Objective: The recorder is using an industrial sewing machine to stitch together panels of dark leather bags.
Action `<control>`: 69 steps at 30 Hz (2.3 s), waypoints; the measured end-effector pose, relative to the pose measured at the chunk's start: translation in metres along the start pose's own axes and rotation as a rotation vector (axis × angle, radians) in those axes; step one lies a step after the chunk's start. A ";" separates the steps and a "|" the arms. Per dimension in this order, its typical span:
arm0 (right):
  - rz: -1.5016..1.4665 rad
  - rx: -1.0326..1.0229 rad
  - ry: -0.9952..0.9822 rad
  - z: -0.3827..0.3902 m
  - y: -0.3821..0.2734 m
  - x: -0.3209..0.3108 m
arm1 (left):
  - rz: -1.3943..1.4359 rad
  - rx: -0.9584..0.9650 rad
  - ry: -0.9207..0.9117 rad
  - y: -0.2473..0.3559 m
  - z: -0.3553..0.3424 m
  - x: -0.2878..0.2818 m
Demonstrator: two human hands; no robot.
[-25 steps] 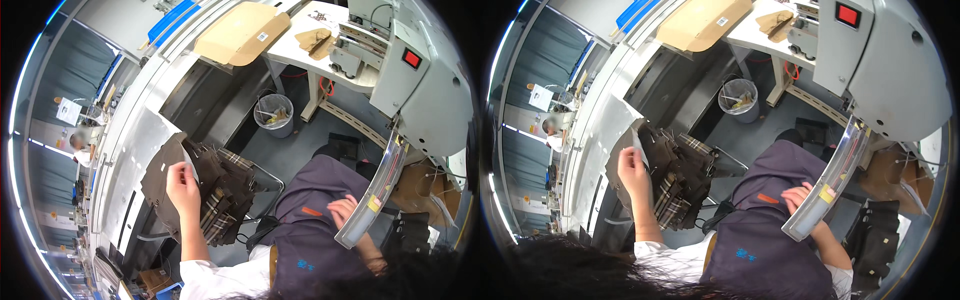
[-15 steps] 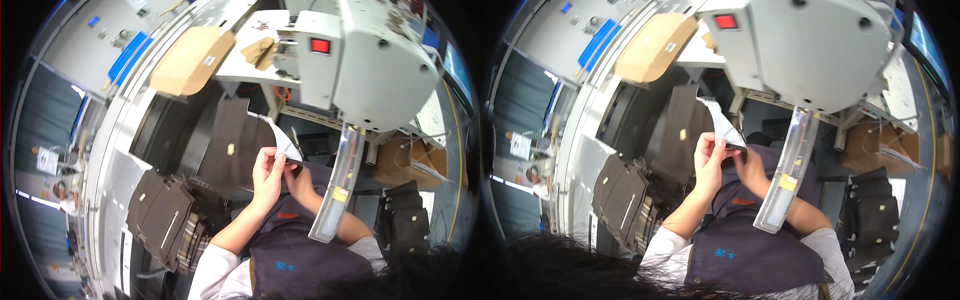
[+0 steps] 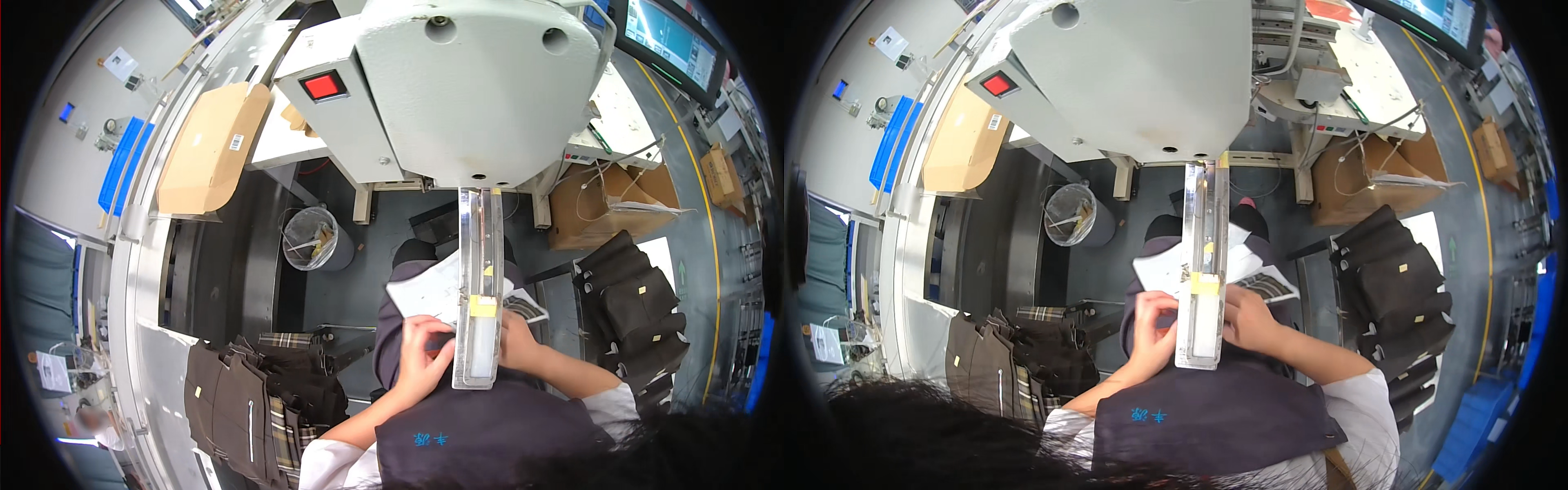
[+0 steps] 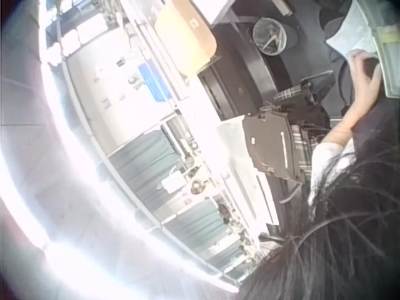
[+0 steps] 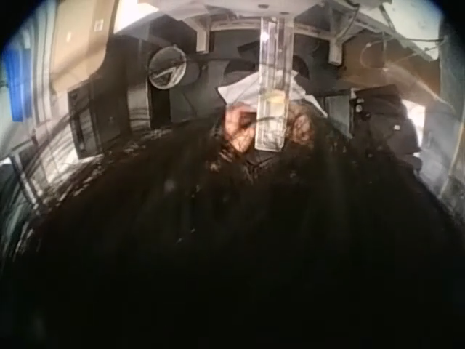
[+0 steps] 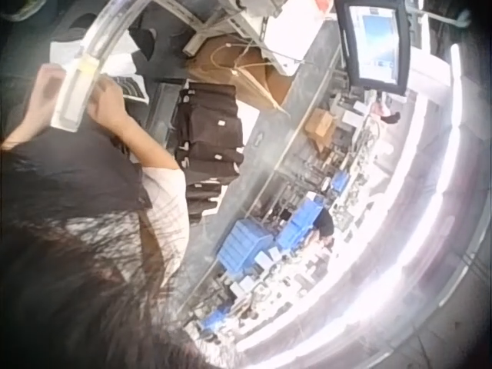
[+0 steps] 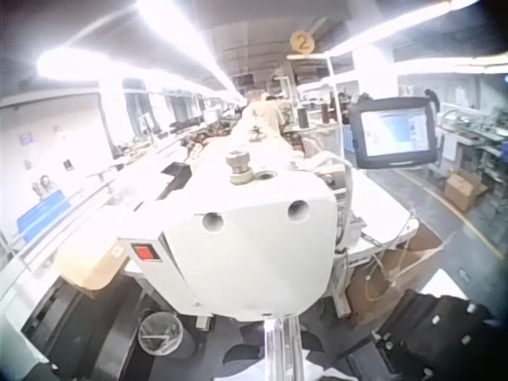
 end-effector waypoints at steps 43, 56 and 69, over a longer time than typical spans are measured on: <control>0.016 0.421 0.265 -0.122 0.080 -0.118 | 0.330 -0.217 -0.121 0.072 -0.072 0.007; -0.157 0.336 0.438 -0.116 0.068 -0.109 | -0.029 0.030 -0.011 0.088 -0.059 0.000; -0.098 0.393 0.333 -0.113 0.068 -0.110 | 0.095 -0.011 -0.007 0.078 -0.063 0.005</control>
Point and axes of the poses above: each hand's wrist, its own z-axis away from the middle knuckle, its own x-axis out of the palm, y = z × x, the point moved 5 cm from there along -z, towards the middle knuckle, and after that the axes turned 10 degrees about -x, right-handed, at the moved point
